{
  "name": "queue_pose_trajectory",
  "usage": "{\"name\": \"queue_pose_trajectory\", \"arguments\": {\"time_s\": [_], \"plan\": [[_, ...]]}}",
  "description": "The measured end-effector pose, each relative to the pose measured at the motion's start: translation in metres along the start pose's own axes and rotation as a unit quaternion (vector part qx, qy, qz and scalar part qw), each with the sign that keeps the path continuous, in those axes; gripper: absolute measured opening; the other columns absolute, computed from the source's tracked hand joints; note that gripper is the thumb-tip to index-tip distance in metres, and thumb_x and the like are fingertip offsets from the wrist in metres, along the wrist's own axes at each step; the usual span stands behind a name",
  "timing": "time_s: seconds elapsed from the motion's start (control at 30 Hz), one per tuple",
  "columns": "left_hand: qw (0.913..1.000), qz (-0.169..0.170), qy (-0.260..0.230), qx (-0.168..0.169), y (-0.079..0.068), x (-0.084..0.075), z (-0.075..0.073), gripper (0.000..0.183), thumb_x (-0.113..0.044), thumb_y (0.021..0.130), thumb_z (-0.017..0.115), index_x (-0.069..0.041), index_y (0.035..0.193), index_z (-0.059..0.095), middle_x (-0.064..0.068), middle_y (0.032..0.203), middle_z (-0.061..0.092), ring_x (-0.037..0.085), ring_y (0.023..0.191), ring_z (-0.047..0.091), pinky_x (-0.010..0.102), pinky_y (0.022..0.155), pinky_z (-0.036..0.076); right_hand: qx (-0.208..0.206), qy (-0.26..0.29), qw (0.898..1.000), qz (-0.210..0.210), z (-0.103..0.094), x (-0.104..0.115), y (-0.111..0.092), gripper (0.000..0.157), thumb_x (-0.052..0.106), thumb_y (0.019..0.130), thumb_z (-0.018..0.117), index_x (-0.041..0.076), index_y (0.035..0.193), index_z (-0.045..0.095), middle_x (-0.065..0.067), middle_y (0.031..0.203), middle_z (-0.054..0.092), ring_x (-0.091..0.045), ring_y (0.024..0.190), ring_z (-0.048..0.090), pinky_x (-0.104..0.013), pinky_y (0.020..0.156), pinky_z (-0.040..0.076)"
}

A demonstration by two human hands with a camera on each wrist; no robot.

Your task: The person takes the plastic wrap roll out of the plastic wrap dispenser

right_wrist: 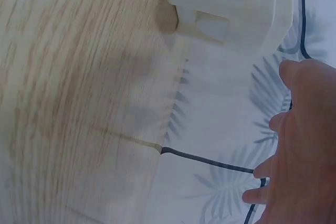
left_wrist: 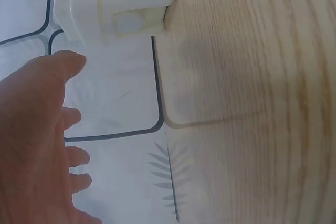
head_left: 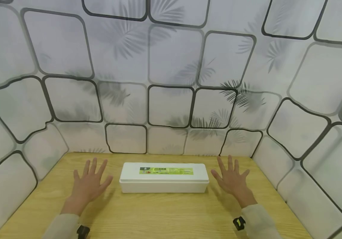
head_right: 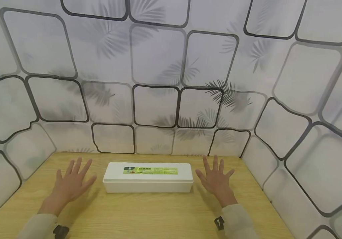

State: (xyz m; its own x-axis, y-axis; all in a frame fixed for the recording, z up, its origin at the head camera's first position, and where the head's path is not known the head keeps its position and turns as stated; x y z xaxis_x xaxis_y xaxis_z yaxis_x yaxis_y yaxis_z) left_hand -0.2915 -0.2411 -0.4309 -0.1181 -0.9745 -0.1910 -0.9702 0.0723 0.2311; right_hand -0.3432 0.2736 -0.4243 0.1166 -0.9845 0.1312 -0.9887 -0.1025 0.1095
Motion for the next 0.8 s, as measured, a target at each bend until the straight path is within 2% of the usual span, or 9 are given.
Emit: {"name": "queue_pose_trajectory", "arguments": {"time_s": [0.17, 0.23, 0.37, 0.47, 0.57, 0.67, 0.8], "plan": [[0.9998, 0.015, 0.005, -0.009, -0.001, -0.002, 0.001, 0.074, -0.048, 0.102, 0.056, -0.01, 0.16, 0.033, 0.035, 0.163, 0.024, 0.059, 0.149, 0.023, 0.089, 0.109, 0.02, 0.004, 0.008, 1.0, 0.001, 0.0, 0.001, 0.0, 0.078, 0.064, 0.107, 0.031, 0.017, 0.167, 0.012, -0.033, 0.169, 0.001, -0.062, 0.153, 0.005, -0.096, 0.103, 0.006], [0.9996, 0.025, 0.002, -0.011, 0.0, -0.002, 0.003, 0.076, -0.044, 0.099, 0.063, -0.008, 0.159, 0.035, 0.036, 0.161, 0.027, 0.06, 0.147, 0.028, 0.089, 0.107, 0.026, 0.006, 0.016, 1.0, -0.004, 0.0, 0.002, -0.001, 0.077, 0.062, 0.108, 0.033, 0.016, 0.167, 0.014, -0.034, 0.168, 0.006, -0.062, 0.152, 0.01, -0.095, 0.104, 0.012], [0.9984, 0.053, -0.018, -0.007, 0.001, -0.004, 0.006, 0.085, -0.043, 0.091, 0.075, -0.003, 0.157, 0.037, 0.039, 0.156, 0.035, 0.063, 0.138, 0.039, 0.084, 0.098, 0.041, -0.002, 0.035, 0.999, -0.026, -0.003, 0.003, -0.001, 0.073, 0.054, 0.109, 0.038, 0.011, 0.165, 0.019, -0.037, 0.164, 0.02, -0.064, 0.145, 0.028, -0.086, 0.098, 0.038], [0.9963, 0.07, -0.049, 0.0, 0.002, -0.008, 0.006, 0.092, -0.043, 0.086, 0.081, 0.001, 0.156, 0.039, 0.04, 0.153, 0.038, 0.064, 0.132, 0.046, 0.08, 0.09, 0.049, -0.01, 0.053, 0.997, -0.049, -0.005, 0.004, 0.001, 0.071, 0.049, 0.11, 0.041, 0.008, 0.164, 0.022, -0.039, 0.16, 0.029, -0.065, 0.138, 0.037, -0.079, 0.092, 0.048], [0.9923, 0.075, -0.096, 0.027, 0.002, -0.012, 0.007, 0.096, -0.041, 0.084, 0.084, 0.006, 0.154, 0.039, 0.042, 0.151, 0.04, 0.063, 0.129, 0.049, 0.077, 0.094, 0.05, -0.024, 0.087, 0.993, -0.079, -0.008, 0.007, 0.002, 0.069, 0.044, 0.11, 0.044, 0.003, 0.162, 0.025, -0.038, 0.156, 0.037, -0.064, 0.136, 0.042, -0.078, 0.096, 0.047], [0.9864, 0.073, -0.137, 0.054, 0.004, -0.017, 0.008, 0.096, -0.039, 0.083, 0.086, 0.01, 0.151, 0.04, 0.043, 0.148, 0.043, 0.062, 0.129, 0.05, 0.073, 0.102, 0.048, -0.057, 0.12, 0.983, -0.125, -0.012, 0.013, 0.002, 0.065, 0.038, 0.11, 0.048, -0.004, 0.158, 0.032, -0.035, 0.154, 0.043, -0.059, 0.137, 0.045, -0.074, 0.105, 0.043], [0.9831, 0.068, -0.156, 0.068, 0.005, -0.021, 0.012, 0.091, -0.036, 0.083, 0.086, 0.014, 0.147, 0.044, 0.043, 0.142, 0.049, 0.061, 0.13, 0.049, 0.071, 0.109, 0.044, -0.079, 0.145, 0.971, -0.174, -0.013, 0.026, 0.005, 0.061, 0.031, 0.109, 0.051, -0.009, 0.153, 0.039, -0.033, 0.154, 0.046, -0.054, 0.14, 0.045, -0.07, 0.113, 0.04]]}}
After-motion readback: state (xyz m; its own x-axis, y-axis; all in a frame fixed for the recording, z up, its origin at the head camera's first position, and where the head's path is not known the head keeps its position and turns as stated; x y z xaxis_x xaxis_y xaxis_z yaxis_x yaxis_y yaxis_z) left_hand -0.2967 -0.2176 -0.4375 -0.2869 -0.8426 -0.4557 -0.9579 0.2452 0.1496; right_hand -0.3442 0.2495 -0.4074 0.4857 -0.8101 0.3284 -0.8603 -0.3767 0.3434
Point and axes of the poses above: each hand's wrist, its own y-axis towards the middle knuckle, its own z-axis out of the palm, x = y × z, the point moved 4 cm from there along y, towards the middle knuckle
